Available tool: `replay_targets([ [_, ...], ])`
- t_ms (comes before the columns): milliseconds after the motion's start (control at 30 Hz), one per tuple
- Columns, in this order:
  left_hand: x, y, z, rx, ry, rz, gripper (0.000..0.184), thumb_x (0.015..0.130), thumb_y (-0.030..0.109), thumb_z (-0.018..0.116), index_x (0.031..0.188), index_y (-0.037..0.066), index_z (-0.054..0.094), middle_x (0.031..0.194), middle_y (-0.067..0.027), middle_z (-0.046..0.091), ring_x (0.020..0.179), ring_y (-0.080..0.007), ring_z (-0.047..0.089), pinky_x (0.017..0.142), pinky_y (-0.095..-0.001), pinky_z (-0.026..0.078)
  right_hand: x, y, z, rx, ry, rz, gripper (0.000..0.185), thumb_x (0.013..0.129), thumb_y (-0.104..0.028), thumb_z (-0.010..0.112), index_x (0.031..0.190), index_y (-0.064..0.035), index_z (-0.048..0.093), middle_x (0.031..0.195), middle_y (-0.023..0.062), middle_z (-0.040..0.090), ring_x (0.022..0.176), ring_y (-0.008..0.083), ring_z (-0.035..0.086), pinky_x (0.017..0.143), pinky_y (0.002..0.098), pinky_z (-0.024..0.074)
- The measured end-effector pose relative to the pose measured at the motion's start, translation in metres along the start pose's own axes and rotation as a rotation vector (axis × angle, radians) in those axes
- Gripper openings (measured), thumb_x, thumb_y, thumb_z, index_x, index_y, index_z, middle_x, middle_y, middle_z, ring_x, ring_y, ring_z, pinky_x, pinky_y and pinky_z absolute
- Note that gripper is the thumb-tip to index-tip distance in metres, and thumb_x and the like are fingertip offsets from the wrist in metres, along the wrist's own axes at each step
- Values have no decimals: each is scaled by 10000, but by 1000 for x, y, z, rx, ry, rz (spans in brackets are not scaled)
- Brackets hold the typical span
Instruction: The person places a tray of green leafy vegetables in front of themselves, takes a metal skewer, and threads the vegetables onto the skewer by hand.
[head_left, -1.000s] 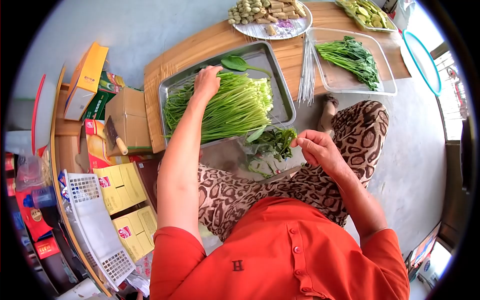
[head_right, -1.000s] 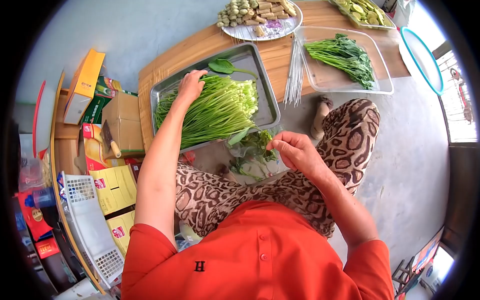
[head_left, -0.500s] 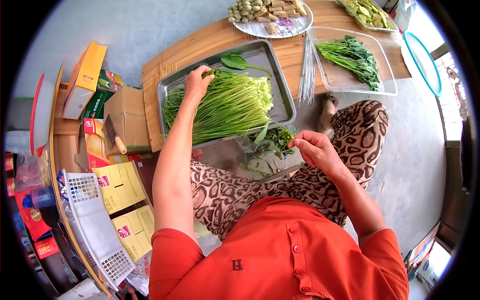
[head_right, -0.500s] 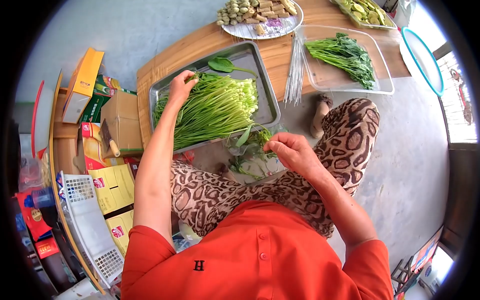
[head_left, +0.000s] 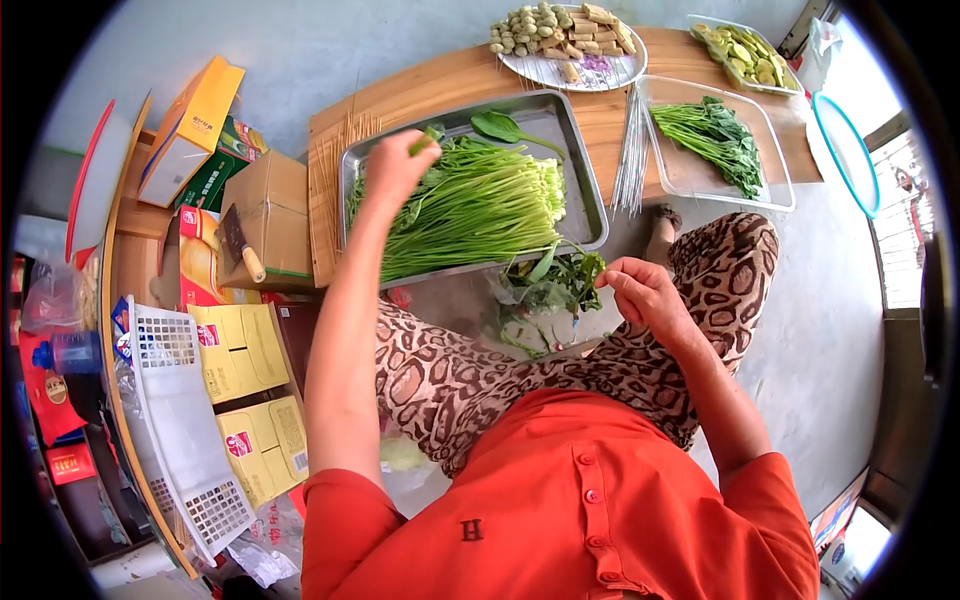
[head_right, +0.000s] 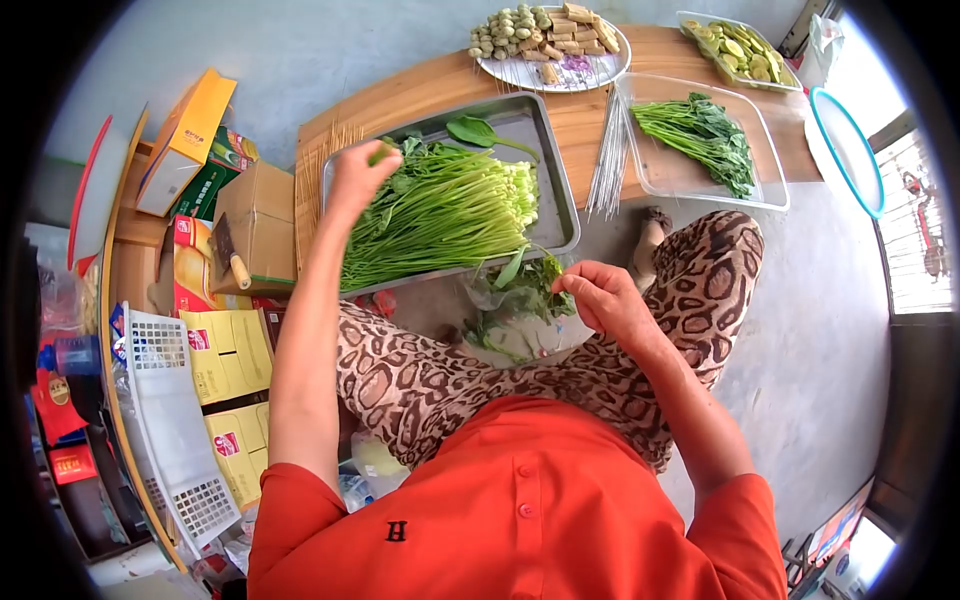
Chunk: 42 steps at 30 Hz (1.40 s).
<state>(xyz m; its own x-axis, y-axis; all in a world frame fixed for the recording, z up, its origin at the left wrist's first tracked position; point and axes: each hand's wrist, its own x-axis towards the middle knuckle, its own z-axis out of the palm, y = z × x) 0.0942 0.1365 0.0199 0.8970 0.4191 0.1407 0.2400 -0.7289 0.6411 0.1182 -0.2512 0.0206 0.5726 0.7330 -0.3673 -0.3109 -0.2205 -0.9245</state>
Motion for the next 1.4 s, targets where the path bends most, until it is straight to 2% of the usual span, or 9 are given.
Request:
replay_targets([
  [100, 8, -16, 48, 201, -47, 122, 231, 797, 245, 690, 986, 112, 702, 942, -98, 644, 879, -285, 625, 738, -371, 470, -7, -5, 5, -46, 26, -11, 228, 981, -193, 483, 923, -21, 622, 484, -63, 387, 405, 23, 317, 397, 193, 249],
  [333, 21, -19, 60, 175, -139, 99, 229, 796, 231, 696, 987, 107, 686, 1002, -113, 620, 955, -330, 599, 789, -420, 469, -25, -3, -4, 21, 83, 27, 217, 977, -171, 479, 932, -4, 610, 496, -62, 380, 409, 29, 312, 403, 190, 253],
  [433, 12, -12, 31, -152, 31, -45, 166, 834, 207, 653, 952, 96, 691, 913, -61, 690, 849, -193, 645, 766, -338, 487, -27, -3, -5, 35, 100, 29, 219, 977, -173, 481, 931, -2, 611, 498, -65, 374, 412, 29, 312, 405, 188, 255],
  [467, 13, -16, 20, -297, 136, 62, 153, 859, 184, 623, 953, 84, 692, 877, -42, 700, 808, -124, 625, 762, -298, 482, -27, -4, -4, 34, 95, 28, 219, 977, -173, 481, 931, -2, 611, 498, -65, 374, 412, 29, 312, 405, 188, 255],
  [600, -2, -25, -37, -648, 455, -65, 134, 916, 156, 570, 977, 82, 664, 927, 0, 680, 819, -85, 551, 743, -249, 448, -27, -12, 1, -7, 71, 13, 218, 975, -172, 486, 929, 0, 612, 499, -68, 365, 415, 27, 302, 404, 190, 246],
  [700, -20, 1, -87, -775, 689, 77, 153, 903, 140, 608, 1022, 44, 621, 898, -19, 670, 726, -45, 505, 596, -181, 354, -27, -21, 7, -17, 48, 1, 215, 974, -172, 489, 926, -2, 612, 500, -70, 366, 417, 25, 297, 401, 193, 240],
  [800, -40, 20, -113, -741, 730, 171, 179, 887, 137, 633, 1038, 42, 621, 892, -21, 670, 701, -40, 502, 563, -171, 326, -29, -30, 17, -42, 29, -19, 216, 975, -171, 485, 921, -7, 615, 499, -72, 370, 415, 22, 298, 404, 192, 238],
  [1100, -117, 73, -33, -1165, 114, -36, 235, 894, 246, 620, 1051, 73, 638, 809, -8, 634, 719, -97, 569, 564, -211, 306, -43, -84, 59, -71, -45, -131, 205, 965, -184, 527, 960, -7, 631, 560, -88, 401, 457, -1, 315, 426, 177, 231],
  [1400, -147, 90, 3, -1447, -31, -244, 273, 870, 217, 666, 1079, 46, 634, 854, -17, 636, 713, -124, 585, 565, -215, 369, -32, -91, 79, -101, -101, -116, 225, 967, -223, 530, 944, -25, 636, 584, -110, 378, 504, -10, 307, 444, 181, 233],
])
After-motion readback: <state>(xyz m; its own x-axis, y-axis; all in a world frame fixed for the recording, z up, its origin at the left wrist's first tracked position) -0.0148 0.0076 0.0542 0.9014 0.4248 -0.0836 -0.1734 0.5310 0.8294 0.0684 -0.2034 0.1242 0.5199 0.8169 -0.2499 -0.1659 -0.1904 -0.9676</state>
